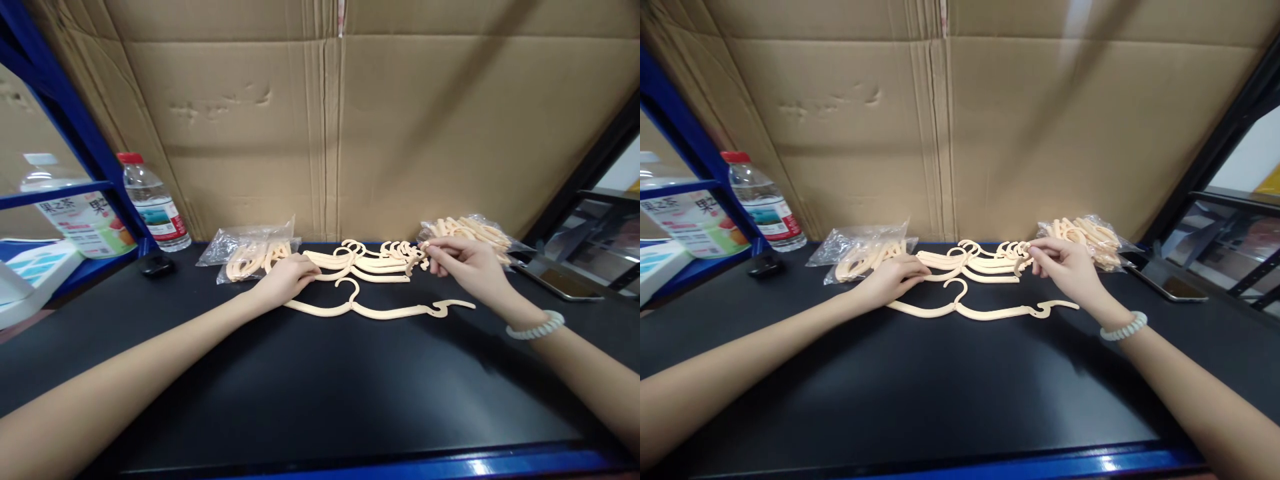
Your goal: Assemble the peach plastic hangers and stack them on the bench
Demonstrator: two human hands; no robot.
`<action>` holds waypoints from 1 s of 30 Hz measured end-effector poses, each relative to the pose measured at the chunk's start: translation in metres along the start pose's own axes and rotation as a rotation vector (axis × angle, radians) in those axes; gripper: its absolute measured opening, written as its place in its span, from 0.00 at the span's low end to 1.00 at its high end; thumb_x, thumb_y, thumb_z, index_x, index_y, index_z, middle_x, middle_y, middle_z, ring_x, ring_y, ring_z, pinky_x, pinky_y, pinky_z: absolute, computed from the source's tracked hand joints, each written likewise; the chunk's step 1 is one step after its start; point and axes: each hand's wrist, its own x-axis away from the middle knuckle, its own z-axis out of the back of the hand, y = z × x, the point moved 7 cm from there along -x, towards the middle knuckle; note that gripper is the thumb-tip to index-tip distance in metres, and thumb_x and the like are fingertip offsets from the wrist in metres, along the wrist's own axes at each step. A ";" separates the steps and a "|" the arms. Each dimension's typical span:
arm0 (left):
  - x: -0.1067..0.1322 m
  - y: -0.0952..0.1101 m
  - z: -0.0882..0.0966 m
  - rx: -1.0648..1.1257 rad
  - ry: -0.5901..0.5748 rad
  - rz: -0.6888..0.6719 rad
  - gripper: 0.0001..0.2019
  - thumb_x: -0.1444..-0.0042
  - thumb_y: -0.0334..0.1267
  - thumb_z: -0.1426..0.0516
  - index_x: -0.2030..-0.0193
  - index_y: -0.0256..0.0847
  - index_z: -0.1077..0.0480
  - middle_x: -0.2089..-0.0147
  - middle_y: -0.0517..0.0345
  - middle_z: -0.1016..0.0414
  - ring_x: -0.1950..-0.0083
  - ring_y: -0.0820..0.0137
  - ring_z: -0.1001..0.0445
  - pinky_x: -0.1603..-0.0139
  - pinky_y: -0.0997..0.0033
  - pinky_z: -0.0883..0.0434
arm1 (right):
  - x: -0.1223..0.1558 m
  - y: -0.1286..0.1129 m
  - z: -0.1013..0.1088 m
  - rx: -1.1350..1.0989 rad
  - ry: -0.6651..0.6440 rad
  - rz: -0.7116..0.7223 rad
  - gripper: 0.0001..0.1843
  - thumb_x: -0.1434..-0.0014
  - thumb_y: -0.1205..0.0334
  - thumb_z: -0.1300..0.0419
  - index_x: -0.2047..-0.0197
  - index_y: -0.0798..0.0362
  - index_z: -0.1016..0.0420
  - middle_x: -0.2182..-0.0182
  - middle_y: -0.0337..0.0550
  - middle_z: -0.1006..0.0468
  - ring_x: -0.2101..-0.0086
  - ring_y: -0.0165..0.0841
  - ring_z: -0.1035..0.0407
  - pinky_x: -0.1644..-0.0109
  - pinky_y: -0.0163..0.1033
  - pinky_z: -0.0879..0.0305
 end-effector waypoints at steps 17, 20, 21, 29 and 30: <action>0.014 0.029 0.015 0.019 0.314 0.037 0.06 0.36 0.28 0.51 0.55 0.40 0.36 0.58 0.53 0.32 0.57 0.66 0.28 0.56 0.65 0.27 | 0.001 0.025 0.001 -0.433 0.111 -0.218 0.19 0.56 0.50 0.28 0.64 0.52 0.23 0.65 0.43 0.21 0.70 0.32 0.27 0.58 0.45 0.23; 0.015 0.030 0.010 0.058 0.311 0.048 0.07 0.37 0.27 0.51 0.55 0.41 0.38 0.58 0.53 0.33 0.57 0.66 0.29 0.57 0.65 0.27 | 0.002 0.027 -0.005 -0.478 0.054 -0.256 0.21 0.57 0.50 0.26 0.65 0.51 0.29 0.70 0.39 0.22 0.70 0.32 0.26 0.57 0.45 0.23; 0.015 0.030 0.009 0.055 0.308 0.051 0.08 0.37 0.27 0.51 0.54 0.42 0.38 0.58 0.53 0.33 0.58 0.66 0.29 0.57 0.65 0.27 | 0.003 0.027 -0.007 -0.493 0.040 -0.267 0.22 0.57 0.52 0.26 0.63 0.50 0.31 0.71 0.38 0.22 0.70 0.33 0.25 0.57 0.45 0.23; 0.014 0.032 0.006 0.007 0.290 0.027 0.12 0.36 0.26 0.54 0.51 0.40 0.35 0.58 0.52 0.34 0.57 0.66 0.30 0.55 0.66 0.29 | 0.006 0.033 -0.019 -0.521 -0.120 -0.369 0.24 0.60 0.53 0.25 0.61 0.52 0.23 0.67 0.41 0.22 0.65 0.33 0.25 0.53 0.41 0.24; 0.014 0.031 0.005 0.006 0.283 0.035 0.12 0.36 0.26 0.53 0.52 0.39 0.34 0.58 0.52 0.34 0.57 0.66 0.30 0.56 0.66 0.29 | 0.006 0.035 -0.019 -0.502 -0.139 -0.377 0.22 0.61 0.52 0.24 0.64 0.53 0.23 0.66 0.42 0.22 0.64 0.33 0.25 0.52 0.41 0.24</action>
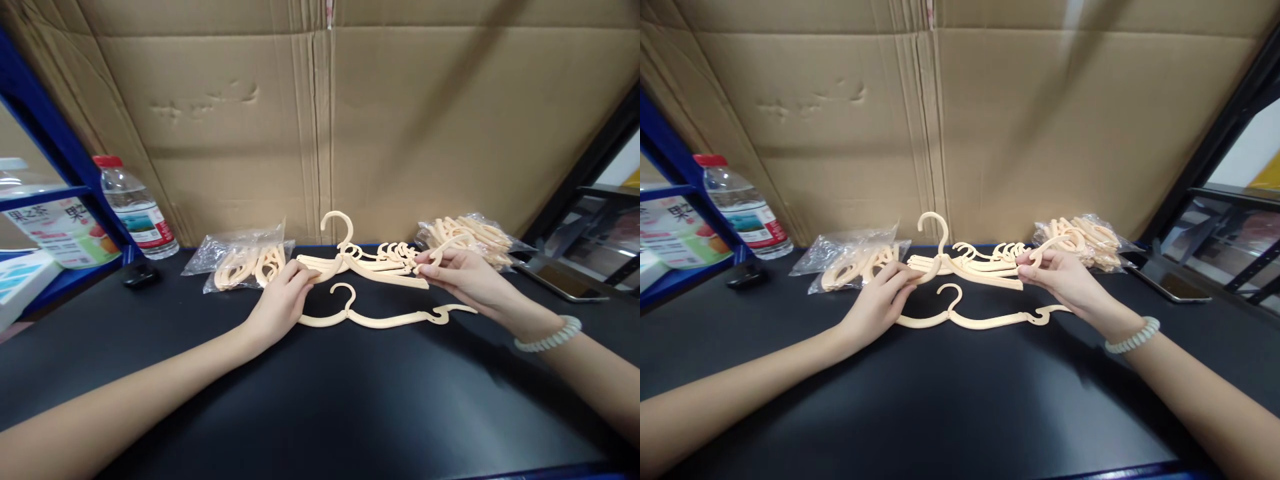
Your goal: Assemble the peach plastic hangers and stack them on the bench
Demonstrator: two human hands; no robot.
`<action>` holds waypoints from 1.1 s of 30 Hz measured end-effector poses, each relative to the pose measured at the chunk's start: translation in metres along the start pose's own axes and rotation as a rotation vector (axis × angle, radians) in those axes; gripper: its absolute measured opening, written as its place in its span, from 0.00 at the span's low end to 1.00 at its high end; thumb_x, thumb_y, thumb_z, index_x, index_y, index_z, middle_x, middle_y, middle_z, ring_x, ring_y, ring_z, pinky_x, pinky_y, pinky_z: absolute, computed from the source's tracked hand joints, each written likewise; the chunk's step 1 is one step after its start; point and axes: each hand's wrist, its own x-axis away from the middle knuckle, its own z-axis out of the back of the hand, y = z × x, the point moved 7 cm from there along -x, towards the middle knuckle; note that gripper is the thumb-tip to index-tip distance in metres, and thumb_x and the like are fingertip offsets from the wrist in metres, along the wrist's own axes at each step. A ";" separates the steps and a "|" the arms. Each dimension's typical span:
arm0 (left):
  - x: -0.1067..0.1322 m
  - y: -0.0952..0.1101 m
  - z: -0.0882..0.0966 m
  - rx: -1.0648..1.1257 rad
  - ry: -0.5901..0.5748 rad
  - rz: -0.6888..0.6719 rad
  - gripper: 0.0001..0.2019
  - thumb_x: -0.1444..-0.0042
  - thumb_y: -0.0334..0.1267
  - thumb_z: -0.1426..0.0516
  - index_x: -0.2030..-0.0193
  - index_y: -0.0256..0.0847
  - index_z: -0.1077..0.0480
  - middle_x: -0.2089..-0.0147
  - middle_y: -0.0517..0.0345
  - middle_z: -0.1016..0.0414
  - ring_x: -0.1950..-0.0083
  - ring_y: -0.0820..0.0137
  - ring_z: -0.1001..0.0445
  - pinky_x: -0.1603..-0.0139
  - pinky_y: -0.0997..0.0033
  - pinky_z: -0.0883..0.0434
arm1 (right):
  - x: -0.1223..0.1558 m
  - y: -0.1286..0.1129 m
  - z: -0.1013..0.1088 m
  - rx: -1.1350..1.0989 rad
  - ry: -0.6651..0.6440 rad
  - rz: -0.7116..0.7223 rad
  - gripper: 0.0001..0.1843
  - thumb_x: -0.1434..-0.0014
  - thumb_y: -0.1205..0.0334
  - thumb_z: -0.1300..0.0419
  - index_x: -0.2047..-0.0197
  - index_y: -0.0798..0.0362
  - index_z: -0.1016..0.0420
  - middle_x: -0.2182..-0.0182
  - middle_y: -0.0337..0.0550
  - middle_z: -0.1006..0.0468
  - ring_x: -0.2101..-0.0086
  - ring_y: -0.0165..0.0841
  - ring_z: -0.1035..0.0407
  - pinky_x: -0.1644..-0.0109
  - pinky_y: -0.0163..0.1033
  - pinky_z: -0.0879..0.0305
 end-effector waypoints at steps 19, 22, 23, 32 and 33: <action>0.002 -0.006 -0.003 -0.015 -0.043 0.044 0.11 0.41 0.21 0.50 0.57 0.38 0.33 0.60 0.55 0.34 0.60 0.67 0.31 0.58 0.67 0.31 | 0.009 0.014 -0.013 -0.073 -0.232 -0.250 0.15 0.48 0.53 0.30 0.68 0.55 0.26 0.63 0.48 0.20 0.56 0.40 0.25 0.56 0.37 0.25; 0.001 -0.005 -0.003 -0.018 -0.040 0.037 0.11 0.41 0.21 0.50 0.58 0.38 0.33 0.60 0.55 0.34 0.60 0.67 0.31 0.59 0.67 0.31 | 0.010 0.014 -0.014 -0.082 -0.226 -0.260 0.16 0.49 0.53 0.29 0.70 0.56 0.27 0.67 0.45 0.21 0.59 0.39 0.23 0.60 0.34 0.24; 0.001 -0.005 -0.003 -0.020 -0.041 0.038 0.11 0.41 0.22 0.51 0.58 0.38 0.33 0.60 0.55 0.34 0.60 0.67 0.31 0.59 0.67 0.31 | 0.010 0.014 -0.014 -0.083 -0.227 -0.260 0.16 0.50 0.53 0.29 0.70 0.56 0.27 0.69 0.44 0.22 0.60 0.39 0.23 0.60 0.33 0.24; 0.001 -0.004 -0.001 -0.014 -0.038 0.045 0.10 0.41 0.22 0.51 0.59 0.37 0.32 0.61 0.54 0.33 0.61 0.66 0.31 0.61 0.67 0.31 | 0.012 0.017 -0.018 -0.048 -0.283 -0.313 0.14 0.47 0.55 0.31 0.67 0.57 0.26 0.63 0.53 0.18 0.60 0.38 0.22 0.57 0.36 0.24; 0.001 -0.004 -0.002 -0.014 -0.038 0.044 0.10 0.41 0.23 0.51 0.59 0.38 0.32 0.61 0.54 0.33 0.61 0.66 0.31 0.61 0.67 0.31 | 0.012 0.017 -0.017 -0.049 -0.280 -0.313 0.14 0.47 0.55 0.31 0.67 0.57 0.26 0.63 0.53 0.18 0.60 0.38 0.22 0.57 0.36 0.24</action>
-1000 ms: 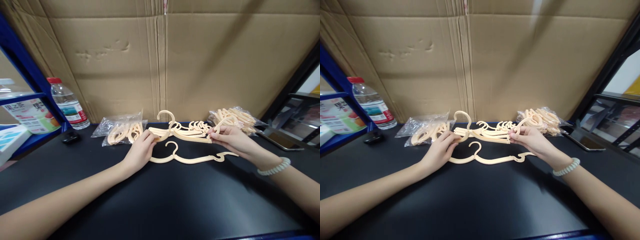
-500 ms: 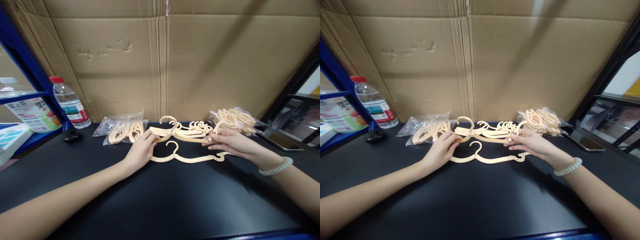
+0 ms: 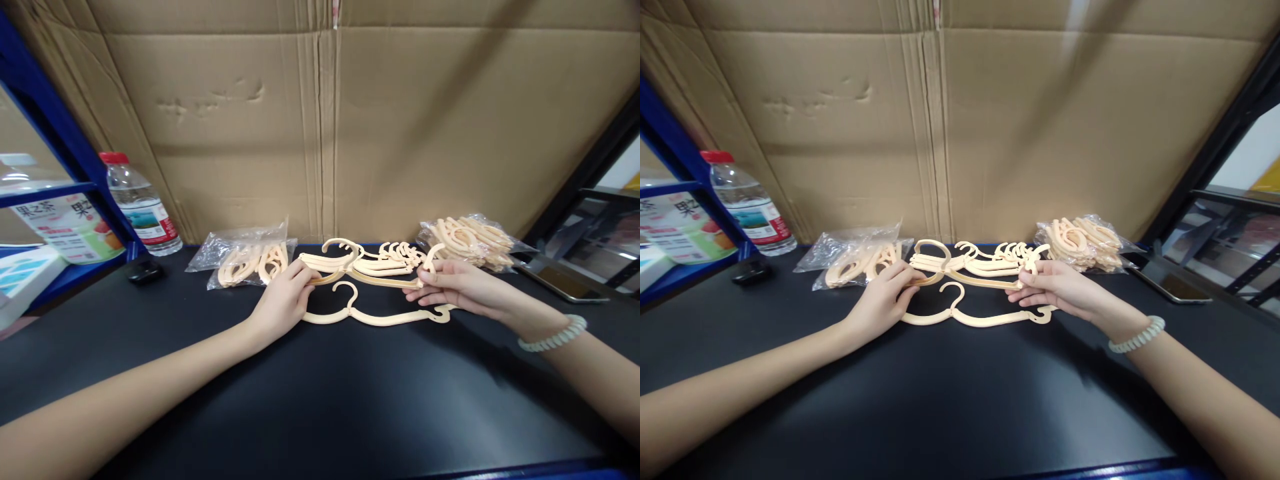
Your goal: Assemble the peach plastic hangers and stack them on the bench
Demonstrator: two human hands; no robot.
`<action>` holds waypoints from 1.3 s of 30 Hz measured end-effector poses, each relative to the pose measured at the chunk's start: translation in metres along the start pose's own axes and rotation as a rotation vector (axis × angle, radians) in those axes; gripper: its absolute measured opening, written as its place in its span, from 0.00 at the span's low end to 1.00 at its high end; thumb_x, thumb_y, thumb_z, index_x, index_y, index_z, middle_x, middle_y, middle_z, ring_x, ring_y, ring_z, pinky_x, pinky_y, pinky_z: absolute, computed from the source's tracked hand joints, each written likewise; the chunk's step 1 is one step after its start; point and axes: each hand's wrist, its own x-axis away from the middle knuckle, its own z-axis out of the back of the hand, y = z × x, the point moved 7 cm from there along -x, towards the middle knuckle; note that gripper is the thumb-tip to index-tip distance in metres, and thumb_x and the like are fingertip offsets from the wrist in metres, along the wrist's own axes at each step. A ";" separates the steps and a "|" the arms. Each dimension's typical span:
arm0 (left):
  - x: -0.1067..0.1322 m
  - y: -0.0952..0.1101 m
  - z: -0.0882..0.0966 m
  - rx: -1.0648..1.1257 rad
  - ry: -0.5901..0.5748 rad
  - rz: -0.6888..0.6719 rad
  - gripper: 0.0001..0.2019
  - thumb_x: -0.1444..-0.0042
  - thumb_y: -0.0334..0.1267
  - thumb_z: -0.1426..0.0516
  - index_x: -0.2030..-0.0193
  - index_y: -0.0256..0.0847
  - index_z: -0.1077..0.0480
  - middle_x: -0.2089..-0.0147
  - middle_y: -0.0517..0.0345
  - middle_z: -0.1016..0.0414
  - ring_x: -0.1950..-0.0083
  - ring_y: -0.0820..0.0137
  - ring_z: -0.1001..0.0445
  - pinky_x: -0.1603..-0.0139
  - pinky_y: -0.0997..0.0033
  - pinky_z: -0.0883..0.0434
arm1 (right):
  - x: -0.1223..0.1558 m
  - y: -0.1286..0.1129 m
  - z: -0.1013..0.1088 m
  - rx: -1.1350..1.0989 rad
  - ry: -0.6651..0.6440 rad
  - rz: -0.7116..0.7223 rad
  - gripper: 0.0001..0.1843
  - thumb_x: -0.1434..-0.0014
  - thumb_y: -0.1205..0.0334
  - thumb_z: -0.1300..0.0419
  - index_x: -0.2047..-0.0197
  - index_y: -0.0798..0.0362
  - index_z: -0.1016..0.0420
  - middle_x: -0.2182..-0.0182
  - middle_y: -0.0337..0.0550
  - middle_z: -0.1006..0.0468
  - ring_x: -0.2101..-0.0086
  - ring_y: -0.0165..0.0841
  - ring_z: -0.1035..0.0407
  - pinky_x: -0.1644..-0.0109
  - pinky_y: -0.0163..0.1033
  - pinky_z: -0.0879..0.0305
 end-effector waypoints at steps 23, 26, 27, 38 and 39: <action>0.000 0.000 0.000 0.002 0.004 -0.002 0.10 0.40 0.24 0.51 0.59 0.38 0.32 0.61 0.54 0.33 0.61 0.67 0.31 0.61 0.67 0.31 | -0.003 -0.009 -0.002 0.185 0.149 0.209 0.24 0.52 0.44 0.30 0.68 0.54 0.33 0.70 0.47 0.18 0.72 0.31 0.23 0.65 0.34 0.24; 0.000 0.000 0.000 -0.001 0.004 0.004 0.10 0.41 0.23 0.51 0.59 0.39 0.32 0.61 0.55 0.33 0.61 0.67 0.31 0.61 0.67 0.30 | -0.001 -0.015 -0.004 0.216 0.183 0.244 0.25 0.53 0.42 0.31 0.68 0.54 0.34 0.71 0.47 0.19 0.72 0.33 0.24 0.66 0.37 0.25; 0.000 0.000 0.001 -0.003 0.003 0.007 0.11 0.41 0.23 0.51 0.59 0.39 0.32 0.61 0.55 0.33 0.61 0.67 0.31 0.60 0.67 0.30 | -0.001 -0.016 -0.005 0.226 0.193 0.253 0.25 0.53 0.42 0.31 0.69 0.54 0.34 0.72 0.47 0.19 0.73 0.33 0.24 0.66 0.38 0.25; 0.000 0.001 0.002 -0.005 -0.009 0.007 0.11 0.41 0.22 0.51 0.58 0.39 0.32 0.60 0.54 0.33 0.60 0.66 0.30 0.60 0.66 0.30 | 0.005 -0.028 -0.011 0.319 0.264 0.351 0.26 0.54 0.40 0.31 0.72 0.51 0.37 0.76 0.44 0.20 0.75 0.34 0.25 0.70 0.38 0.27; 0.001 0.001 0.001 -0.006 -0.014 0.005 0.11 0.41 0.22 0.51 0.58 0.39 0.32 0.60 0.54 0.32 0.60 0.66 0.30 0.60 0.66 0.30 | 0.005 -0.028 -0.010 0.325 0.276 0.357 0.26 0.54 0.40 0.31 0.72 0.51 0.38 0.77 0.45 0.20 0.76 0.34 0.25 0.70 0.38 0.27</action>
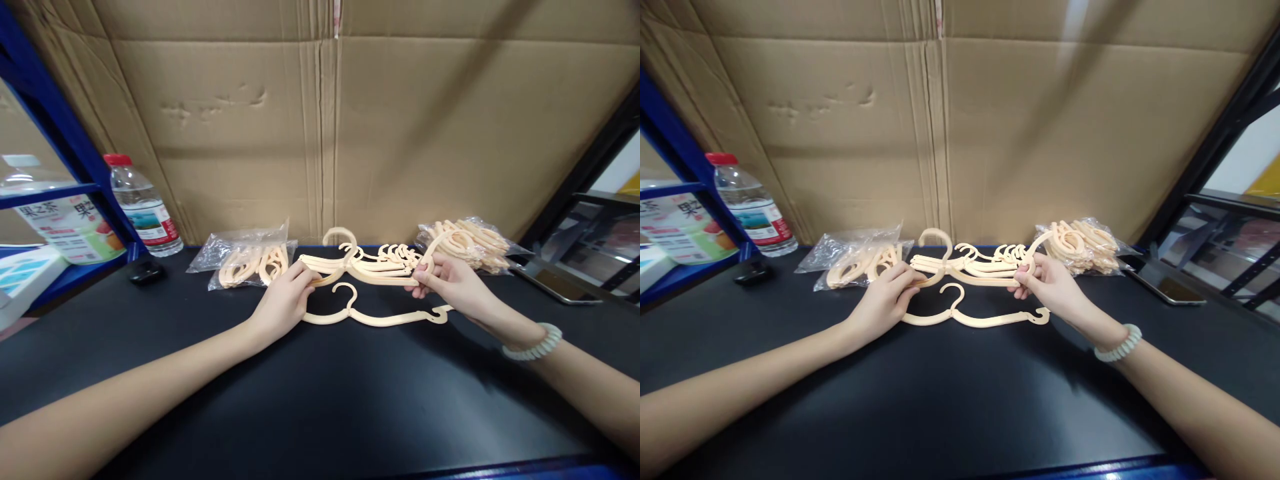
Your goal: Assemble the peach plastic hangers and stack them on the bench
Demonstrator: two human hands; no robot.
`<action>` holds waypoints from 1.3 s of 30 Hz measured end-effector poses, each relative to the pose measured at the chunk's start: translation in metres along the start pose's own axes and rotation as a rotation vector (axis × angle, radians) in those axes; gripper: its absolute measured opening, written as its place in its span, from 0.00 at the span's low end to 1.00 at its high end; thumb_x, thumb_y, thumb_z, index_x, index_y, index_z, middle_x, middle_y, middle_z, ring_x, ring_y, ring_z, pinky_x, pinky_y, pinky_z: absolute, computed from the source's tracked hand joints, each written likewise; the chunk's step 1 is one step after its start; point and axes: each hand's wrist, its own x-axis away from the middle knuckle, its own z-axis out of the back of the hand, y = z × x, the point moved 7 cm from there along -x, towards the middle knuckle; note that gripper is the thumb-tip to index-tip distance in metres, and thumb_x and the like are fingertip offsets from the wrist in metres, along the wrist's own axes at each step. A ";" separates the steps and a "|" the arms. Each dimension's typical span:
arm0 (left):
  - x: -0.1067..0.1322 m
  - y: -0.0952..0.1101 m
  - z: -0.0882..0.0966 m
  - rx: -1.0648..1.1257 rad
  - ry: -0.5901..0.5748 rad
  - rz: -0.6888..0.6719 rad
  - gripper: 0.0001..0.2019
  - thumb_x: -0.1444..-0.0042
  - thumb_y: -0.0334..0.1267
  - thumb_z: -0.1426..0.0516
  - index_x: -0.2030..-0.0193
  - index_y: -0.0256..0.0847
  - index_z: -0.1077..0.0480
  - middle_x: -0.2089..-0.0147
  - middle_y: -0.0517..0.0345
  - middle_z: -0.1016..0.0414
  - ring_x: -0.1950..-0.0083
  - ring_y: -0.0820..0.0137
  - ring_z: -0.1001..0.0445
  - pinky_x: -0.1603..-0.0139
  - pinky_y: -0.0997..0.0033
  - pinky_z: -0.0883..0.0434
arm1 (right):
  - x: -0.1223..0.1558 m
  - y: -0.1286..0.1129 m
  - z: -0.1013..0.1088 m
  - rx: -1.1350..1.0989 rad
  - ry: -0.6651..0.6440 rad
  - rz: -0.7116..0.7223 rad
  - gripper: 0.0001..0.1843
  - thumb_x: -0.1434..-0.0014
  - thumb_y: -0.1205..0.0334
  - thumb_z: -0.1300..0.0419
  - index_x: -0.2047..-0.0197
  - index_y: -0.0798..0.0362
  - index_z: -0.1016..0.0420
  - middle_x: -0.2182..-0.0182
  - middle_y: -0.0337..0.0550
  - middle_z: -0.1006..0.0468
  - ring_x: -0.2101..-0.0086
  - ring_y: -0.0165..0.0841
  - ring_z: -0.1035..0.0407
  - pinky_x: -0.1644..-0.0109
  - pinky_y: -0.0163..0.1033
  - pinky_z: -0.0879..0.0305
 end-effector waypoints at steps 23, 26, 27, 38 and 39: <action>-0.013 0.006 0.017 -0.170 -0.221 -0.028 0.10 0.46 0.25 0.49 0.58 0.38 0.33 0.59 0.52 0.28 0.61 0.64 0.27 0.62 0.68 0.31 | -0.009 0.002 0.044 -0.480 0.103 0.038 0.06 0.51 0.57 0.30 0.71 0.49 0.19 0.70 0.41 0.25 0.73 0.29 0.37 0.72 0.35 0.35; -0.015 0.019 0.023 -0.190 -0.359 -0.037 0.08 0.47 0.26 0.49 0.62 0.39 0.33 0.64 0.55 0.28 0.65 0.66 0.27 0.65 0.70 0.34 | -0.010 -0.002 0.050 -0.457 0.083 0.043 0.07 0.53 0.58 0.29 0.73 0.52 0.20 0.77 0.41 0.28 0.75 0.28 0.38 0.75 0.35 0.39; -0.014 0.024 0.024 -0.192 -0.409 -0.049 0.08 0.47 0.26 0.49 0.62 0.39 0.33 0.65 0.56 0.28 0.66 0.66 0.27 0.66 0.71 0.35 | -0.010 -0.004 0.052 -0.443 0.080 0.049 0.07 0.54 0.59 0.29 0.74 0.53 0.20 0.79 0.40 0.29 0.76 0.28 0.38 0.76 0.35 0.40; 0.002 0.042 0.019 -0.286 -0.703 -0.128 0.09 0.54 0.22 0.47 0.75 0.41 0.39 0.74 0.61 0.31 0.74 0.68 0.31 0.75 0.71 0.43 | -0.001 0.001 0.043 0.017 -0.329 -0.069 0.14 0.54 0.54 0.30 0.73 0.53 0.28 0.79 0.41 0.23 0.81 0.27 0.34 0.78 0.32 0.39; 0.003 0.043 0.018 -0.295 -0.715 -0.142 0.09 0.54 0.22 0.46 0.74 0.41 0.38 0.72 0.60 0.31 0.73 0.67 0.30 0.75 0.71 0.43 | 0.000 0.002 0.040 0.086 -0.393 -0.067 0.14 0.54 0.53 0.30 0.73 0.54 0.27 0.79 0.41 0.24 0.81 0.27 0.35 0.79 0.32 0.40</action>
